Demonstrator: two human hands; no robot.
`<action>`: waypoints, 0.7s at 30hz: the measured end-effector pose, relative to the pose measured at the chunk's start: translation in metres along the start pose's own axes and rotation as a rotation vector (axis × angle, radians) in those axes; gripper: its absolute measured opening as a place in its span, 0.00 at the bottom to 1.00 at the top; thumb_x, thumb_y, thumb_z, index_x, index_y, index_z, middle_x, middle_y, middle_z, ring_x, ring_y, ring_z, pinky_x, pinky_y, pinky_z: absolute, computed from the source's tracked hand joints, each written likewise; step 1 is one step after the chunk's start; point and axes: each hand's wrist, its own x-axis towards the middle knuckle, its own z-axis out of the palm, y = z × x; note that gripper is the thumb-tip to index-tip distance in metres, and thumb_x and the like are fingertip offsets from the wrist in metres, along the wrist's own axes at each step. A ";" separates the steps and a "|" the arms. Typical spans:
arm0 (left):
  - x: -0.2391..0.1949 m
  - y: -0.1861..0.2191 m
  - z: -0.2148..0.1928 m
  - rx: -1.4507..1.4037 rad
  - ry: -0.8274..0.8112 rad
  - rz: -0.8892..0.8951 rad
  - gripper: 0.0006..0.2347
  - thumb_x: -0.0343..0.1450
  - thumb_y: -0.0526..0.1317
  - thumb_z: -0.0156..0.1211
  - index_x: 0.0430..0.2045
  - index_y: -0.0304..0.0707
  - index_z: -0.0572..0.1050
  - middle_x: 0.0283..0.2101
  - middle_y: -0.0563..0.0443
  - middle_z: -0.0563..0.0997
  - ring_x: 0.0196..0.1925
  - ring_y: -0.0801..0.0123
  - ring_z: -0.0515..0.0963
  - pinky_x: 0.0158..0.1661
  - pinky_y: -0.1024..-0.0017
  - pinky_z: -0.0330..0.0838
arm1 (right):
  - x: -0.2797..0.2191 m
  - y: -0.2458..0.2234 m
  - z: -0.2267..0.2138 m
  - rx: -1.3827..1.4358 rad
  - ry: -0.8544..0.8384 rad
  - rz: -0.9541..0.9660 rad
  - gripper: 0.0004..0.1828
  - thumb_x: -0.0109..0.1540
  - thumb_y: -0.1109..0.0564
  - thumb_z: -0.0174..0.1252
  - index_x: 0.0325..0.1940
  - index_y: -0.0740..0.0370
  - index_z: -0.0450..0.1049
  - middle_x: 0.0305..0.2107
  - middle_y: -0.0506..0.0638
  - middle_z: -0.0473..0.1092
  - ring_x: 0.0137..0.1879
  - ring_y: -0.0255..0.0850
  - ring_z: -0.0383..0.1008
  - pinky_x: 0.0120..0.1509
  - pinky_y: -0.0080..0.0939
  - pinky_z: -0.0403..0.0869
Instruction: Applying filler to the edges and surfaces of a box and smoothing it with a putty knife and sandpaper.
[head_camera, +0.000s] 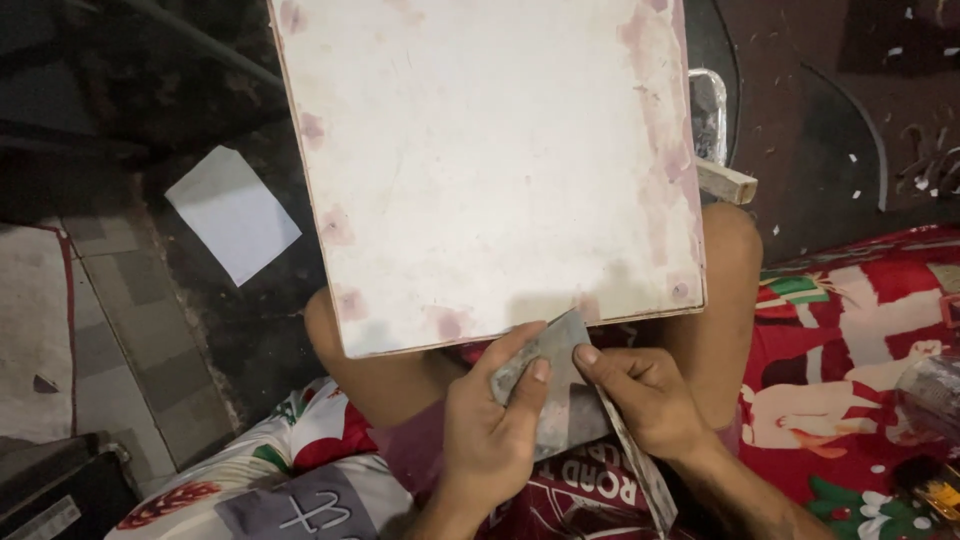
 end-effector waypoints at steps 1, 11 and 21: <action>-0.001 0.000 0.000 0.000 -0.002 -0.009 0.17 0.72 0.36 0.55 0.55 0.29 0.76 0.18 0.58 0.72 0.18 0.78 0.64 0.20 0.76 0.56 | 0.000 0.001 0.000 0.033 -0.013 0.013 0.28 0.68 0.55 0.57 0.13 0.64 0.69 0.11 0.43 0.60 0.19 0.31 0.52 0.20 0.34 0.54; -0.001 0.007 0.005 -0.004 -0.008 0.066 0.15 0.72 0.32 0.53 0.52 0.25 0.74 0.38 0.44 0.83 0.34 0.71 0.79 0.35 0.75 0.75 | 0.000 -0.002 -0.004 -0.044 0.001 0.000 0.28 0.68 0.55 0.57 0.13 0.62 0.68 0.13 0.42 0.58 0.21 0.30 0.51 0.23 0.35 0.53; -0.005 0.017 0.011 0.138 -0.037 0.211 0.14 0.72 0.32 0.52 0.51 0.24 0.73 0.22 0.47 0.80 0.15 0.72 0.70 0.15 0.73 0.63 | -0.003 -0.015 -0.011 -0.169 0.001 0.070 0.29 0.67 0.52 0.57 0.13 0.67 0.72 0.12 0.46 0.62 0.20 0.34 0.56 0.22 0.38 0.57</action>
